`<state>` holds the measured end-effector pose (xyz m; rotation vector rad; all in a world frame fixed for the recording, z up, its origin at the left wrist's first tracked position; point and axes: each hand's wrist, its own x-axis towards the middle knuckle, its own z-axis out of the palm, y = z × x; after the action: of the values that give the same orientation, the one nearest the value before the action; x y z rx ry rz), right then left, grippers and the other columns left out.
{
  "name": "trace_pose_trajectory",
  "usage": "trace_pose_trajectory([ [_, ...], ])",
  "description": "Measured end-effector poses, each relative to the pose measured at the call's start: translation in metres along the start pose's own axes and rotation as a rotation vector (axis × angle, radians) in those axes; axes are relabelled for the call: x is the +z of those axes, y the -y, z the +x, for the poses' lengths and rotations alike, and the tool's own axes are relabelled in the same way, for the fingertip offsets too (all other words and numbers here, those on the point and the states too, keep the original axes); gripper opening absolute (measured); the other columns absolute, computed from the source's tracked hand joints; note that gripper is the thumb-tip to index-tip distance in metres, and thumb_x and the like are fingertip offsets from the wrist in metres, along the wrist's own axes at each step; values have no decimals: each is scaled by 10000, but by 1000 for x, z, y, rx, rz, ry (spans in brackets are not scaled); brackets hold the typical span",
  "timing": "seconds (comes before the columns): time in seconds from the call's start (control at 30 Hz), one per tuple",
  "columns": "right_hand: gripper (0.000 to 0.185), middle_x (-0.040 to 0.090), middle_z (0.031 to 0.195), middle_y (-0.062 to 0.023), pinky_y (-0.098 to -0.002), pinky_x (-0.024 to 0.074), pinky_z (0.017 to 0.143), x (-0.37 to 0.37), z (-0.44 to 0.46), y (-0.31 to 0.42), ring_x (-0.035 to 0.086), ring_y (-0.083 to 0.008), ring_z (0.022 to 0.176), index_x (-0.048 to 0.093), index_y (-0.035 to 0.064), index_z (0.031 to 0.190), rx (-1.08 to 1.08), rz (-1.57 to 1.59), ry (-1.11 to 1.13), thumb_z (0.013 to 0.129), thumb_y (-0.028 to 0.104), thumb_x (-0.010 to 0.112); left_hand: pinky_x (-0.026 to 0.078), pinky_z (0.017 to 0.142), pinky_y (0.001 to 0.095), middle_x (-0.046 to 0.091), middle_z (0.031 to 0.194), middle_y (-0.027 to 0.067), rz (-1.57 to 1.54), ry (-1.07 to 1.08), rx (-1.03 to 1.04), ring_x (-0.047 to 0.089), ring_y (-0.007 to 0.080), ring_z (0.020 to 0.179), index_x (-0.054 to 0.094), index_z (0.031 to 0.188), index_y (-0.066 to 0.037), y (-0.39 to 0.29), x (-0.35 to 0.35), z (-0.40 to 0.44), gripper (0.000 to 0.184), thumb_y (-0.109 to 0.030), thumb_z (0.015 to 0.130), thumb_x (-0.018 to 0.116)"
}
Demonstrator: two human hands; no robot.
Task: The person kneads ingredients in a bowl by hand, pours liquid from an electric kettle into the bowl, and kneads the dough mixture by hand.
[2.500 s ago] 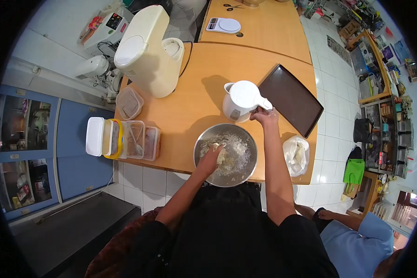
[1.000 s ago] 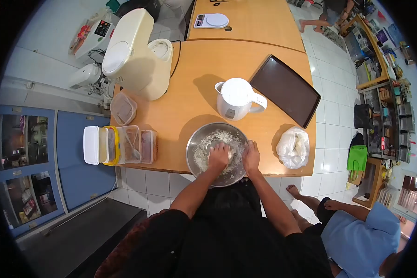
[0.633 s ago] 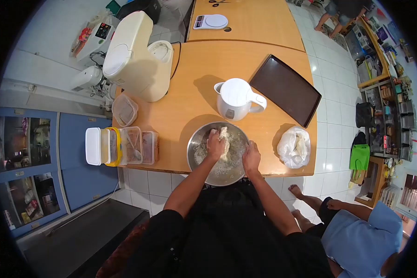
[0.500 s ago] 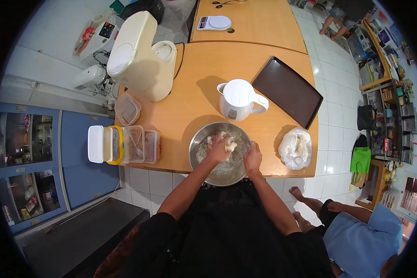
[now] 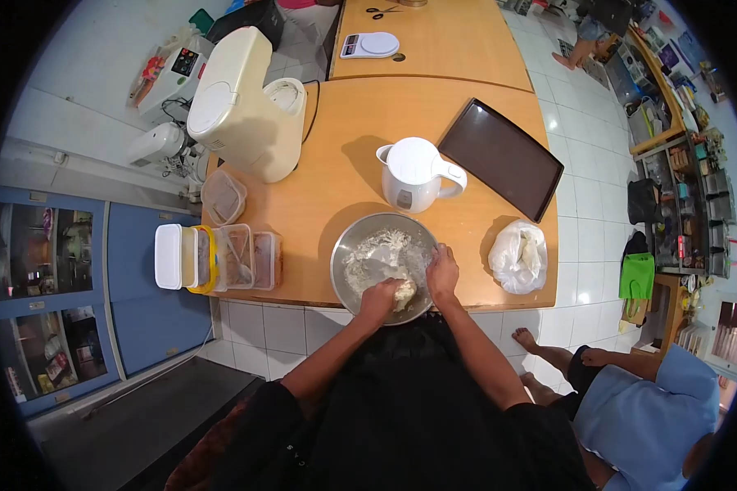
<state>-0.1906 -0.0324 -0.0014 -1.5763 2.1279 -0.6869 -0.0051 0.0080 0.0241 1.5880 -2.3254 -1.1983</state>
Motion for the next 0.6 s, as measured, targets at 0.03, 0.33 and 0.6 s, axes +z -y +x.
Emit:
trace_pose_trajectory([
  [0.03,106,599,944,-182,-518,516,687,1,0,0,633,-430,797,529,64,1034,1,4,-1,941,114,518,534,882,450,509,1380,191,25,5,-13,582,384,1150,504,1369,-135,-4,5,-4,659,54,743,582],
  [0.33,80,607,947,-203,-519,503,690,-3,3,3,623,-449,813,529,47,993,-28,64,15,937,102,517,556,848,466,576,1307,162,170,-51,112,639,364,1066,521,1374,-215,26,24,24,551,-37,853,513],
  [0.6,86,607,943,-179,-518,510,684,1,4,1,632,-435,793,532,48,986,-47,64,16,943,120,509,523,863,452,685,1101,145,203,-155,-117,674,352,932,694,1183,-240,36,-13,82,392,-97,866,514],
])
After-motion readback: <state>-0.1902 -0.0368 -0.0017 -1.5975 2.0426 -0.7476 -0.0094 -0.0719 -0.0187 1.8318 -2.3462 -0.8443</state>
